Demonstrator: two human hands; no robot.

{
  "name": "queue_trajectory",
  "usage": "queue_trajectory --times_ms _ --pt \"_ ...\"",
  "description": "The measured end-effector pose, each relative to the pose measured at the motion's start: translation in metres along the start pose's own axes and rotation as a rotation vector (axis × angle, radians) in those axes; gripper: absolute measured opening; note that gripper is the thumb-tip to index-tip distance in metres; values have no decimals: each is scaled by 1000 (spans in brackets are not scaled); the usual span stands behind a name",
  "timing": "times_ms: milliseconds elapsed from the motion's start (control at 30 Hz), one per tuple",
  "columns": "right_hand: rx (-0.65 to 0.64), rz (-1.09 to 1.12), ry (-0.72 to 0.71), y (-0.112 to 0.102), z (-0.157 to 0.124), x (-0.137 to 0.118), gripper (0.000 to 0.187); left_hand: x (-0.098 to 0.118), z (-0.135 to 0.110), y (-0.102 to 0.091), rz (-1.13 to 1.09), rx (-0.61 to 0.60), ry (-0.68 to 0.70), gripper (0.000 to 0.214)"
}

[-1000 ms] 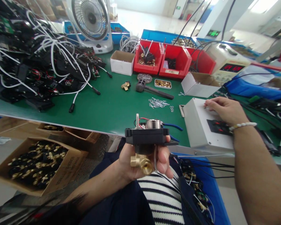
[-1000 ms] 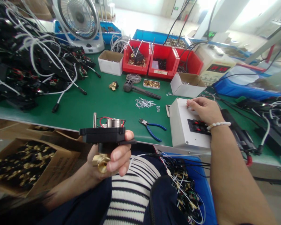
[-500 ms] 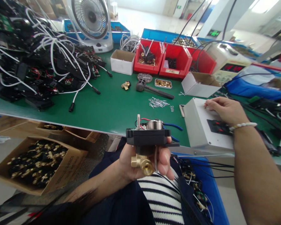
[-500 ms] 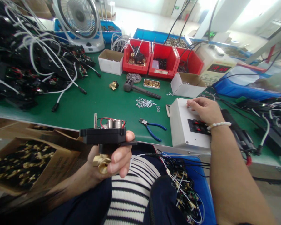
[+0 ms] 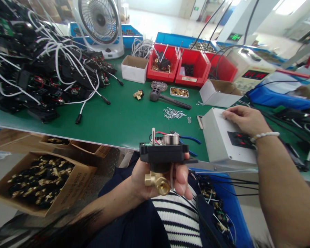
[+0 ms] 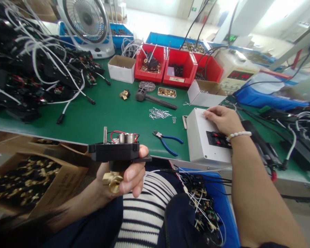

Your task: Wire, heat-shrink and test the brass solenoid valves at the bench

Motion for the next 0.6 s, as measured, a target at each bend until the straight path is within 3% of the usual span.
queue_trajectory --times_ms 133,267,433,600 --pt "-23 -8 -7 0 -3 0 10 -1 -1 -1 34 73 -26 40" --pt "-41 -24 -53 1 -4 4 13 -1 -1 -1 36 50 -10 38" --pt "-21 -39 -21 -3 2 3 30 -3 1 -4 76 48 9 43" --pt "-55 -108 -29 -3 17 10 47 -1 4 -8 226 137 -80 71"
Point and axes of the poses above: each hand's wrist, its own z-axis towards the middle knuckle, its own y-axis out of the palm, x = y × z, the point moved 3 cm from there along z, towards the middle knuckle, and after that the axes turned 1 degree about z, right-handed, at the moved point
